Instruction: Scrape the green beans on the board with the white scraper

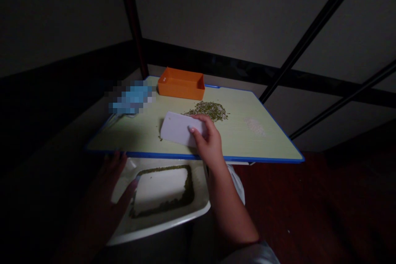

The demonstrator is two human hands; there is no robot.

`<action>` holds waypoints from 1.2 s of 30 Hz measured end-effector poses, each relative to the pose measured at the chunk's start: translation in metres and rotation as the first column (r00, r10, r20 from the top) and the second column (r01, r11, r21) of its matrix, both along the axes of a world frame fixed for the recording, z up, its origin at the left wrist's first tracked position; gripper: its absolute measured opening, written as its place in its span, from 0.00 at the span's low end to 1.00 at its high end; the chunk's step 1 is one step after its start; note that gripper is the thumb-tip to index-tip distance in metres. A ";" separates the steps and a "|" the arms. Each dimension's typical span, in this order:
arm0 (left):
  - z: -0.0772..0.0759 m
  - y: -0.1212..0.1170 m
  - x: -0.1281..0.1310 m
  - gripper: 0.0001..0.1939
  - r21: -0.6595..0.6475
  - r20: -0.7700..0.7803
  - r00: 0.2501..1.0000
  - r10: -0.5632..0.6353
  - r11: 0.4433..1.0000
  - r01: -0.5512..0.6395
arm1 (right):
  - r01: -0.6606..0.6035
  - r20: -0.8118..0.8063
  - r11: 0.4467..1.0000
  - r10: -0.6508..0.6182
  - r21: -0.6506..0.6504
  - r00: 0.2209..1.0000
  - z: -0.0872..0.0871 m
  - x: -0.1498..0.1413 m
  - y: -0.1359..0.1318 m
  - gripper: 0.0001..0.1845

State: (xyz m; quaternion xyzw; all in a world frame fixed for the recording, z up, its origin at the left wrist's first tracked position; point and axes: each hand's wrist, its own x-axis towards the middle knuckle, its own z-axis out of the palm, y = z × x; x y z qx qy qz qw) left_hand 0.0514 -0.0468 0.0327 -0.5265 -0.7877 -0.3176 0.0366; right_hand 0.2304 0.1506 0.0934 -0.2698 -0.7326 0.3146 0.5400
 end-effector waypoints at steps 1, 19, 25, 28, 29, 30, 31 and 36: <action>0.000 0.000 0.000 0.33 0.003 0.001 1.000 -0.001 1.000 0.001 | -0.003 0.002 1.000 0.003 -0.006 1.000 0.000 0.001 0.000 0.13; -0.002 0.000 0.000 0.33 0.019 -0.021 1.000 -0.005 1.000 0.005 | 0.037 -0.028 0.999 -0.036 0.030 0.999 0.002 -0.005 -0.003 0.13; -0.001 0.000 0.001 0.33 0.028 -0.030 1.000 0.000 1.000 0.001 | -0.012 -0.023 1.000 0.013 0.024 1.000 0.001 -0.007 -0.002 0.13; -0.002 0.000 0.000 0.34 0.041 -0.047 0.999 -0.001 0.999 0.003 | -0.039 -0.022 0.999 0.038 -0.006 0.999 0.000 -0.006 -0.002 0.13; -0.003 0.000 -0.001 0.34 0.043 -0.052 0.999 -0.002 0.999 0.004 | -0.043 -0.025 0.999 0.042 -0.020 0.999 -0.001 -0.006 -0.002 0.13; -0.004 0.000 -0.001 0.34 0.043 -0.056 0.998 0.001 0.999 0.001 | -0.046 -0.032 0.998 0.045 -0.033 0.999 -0.001 -0.006 -0.002 0.13; -0.005 -0.001 -0.002 0.34 0.043 -0.059 0.998 0.004 0.999 -0.002 | -0.049 -0.040 0.998 0.047 -0.044 0.998 -0.001 -0.006 -0.003 0.13; -0.008 -0.002 -0.005 0.36 0.046 -0.080 0.997 0.001 0.999 0.003 | -0.052 -0.056 0.997 0.049 -0.055 0.997 -0.003 -0.002 -0.005 0.11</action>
